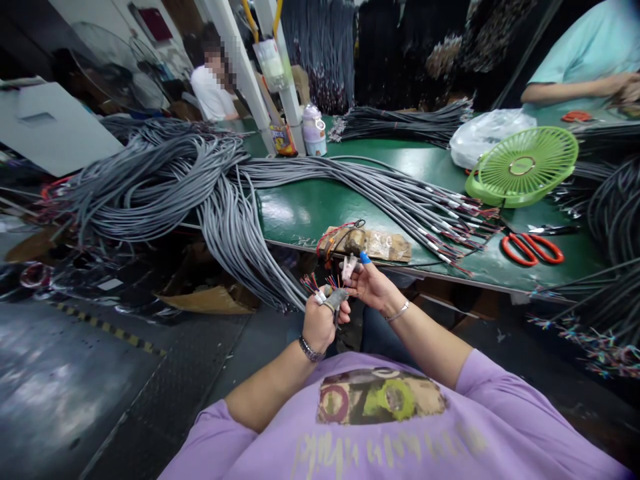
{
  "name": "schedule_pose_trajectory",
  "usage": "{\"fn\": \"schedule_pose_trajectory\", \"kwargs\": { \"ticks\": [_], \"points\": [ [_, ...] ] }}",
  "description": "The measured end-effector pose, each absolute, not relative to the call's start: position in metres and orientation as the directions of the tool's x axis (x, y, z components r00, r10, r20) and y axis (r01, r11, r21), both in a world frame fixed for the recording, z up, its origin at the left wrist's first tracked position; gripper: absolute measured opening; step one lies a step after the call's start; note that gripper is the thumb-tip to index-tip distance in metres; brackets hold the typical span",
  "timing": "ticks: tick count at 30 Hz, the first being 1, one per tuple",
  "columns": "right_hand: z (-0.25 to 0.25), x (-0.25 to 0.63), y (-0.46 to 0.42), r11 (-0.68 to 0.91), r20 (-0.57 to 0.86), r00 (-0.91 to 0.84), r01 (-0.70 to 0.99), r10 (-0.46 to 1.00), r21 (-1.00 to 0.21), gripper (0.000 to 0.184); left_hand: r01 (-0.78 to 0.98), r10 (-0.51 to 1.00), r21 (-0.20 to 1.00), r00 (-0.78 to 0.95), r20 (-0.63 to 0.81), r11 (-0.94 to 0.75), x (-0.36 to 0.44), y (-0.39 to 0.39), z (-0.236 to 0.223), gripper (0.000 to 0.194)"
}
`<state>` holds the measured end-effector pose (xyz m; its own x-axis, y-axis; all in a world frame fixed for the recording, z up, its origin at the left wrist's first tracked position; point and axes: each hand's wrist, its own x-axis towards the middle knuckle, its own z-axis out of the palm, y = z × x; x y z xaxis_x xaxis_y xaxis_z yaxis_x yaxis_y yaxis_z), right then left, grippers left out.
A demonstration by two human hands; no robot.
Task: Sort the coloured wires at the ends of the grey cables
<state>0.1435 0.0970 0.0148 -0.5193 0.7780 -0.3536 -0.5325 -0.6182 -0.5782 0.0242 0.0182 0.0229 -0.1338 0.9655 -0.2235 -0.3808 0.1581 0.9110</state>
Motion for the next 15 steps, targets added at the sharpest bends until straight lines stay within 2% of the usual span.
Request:
{"fn": "schedule_pose_trajectory", "kwargs": {
  "ticks": [3, 8, 11, 15],
  "points": [
    [0.017, 0.145, 0.1, -0.635, -0.36, -0.544, -0.492, 0.758, -0.595, 0.045, -0.387, 0.97, 0.912, -0.137, -0.203, 0.136, 0.021, 0.014, 0.026, 0.032],
    [0.019, 0.143, 0.101, -0.579, -0.341, -0.489, -0.506, 0.803, -0.639, 0.025, -0.419, 0.965, 0.902, -0.177, -0.193, 0.104, 0.019, 0.015, 0.03, 0.031],
    [0.017, 0.143, 0.099, -0.575, -0.343, -0.477, -0.522, 0.809, -0.63, 0.026, -0.424, 0.963, 0.901, -0.195, -0.183, 0.086, 0.02, 0.019, 0.031, 0.03],
    [0.011, 0.142, 0.098, -0.522, -0.269, -0.478, -0.542, 0.836, -0.658, 0.028, -0.43, 0.961, 0.9, -0.214, -0.178, 0.071, 0.024, 0.023, 0.03, 0.028]
  ]
}}
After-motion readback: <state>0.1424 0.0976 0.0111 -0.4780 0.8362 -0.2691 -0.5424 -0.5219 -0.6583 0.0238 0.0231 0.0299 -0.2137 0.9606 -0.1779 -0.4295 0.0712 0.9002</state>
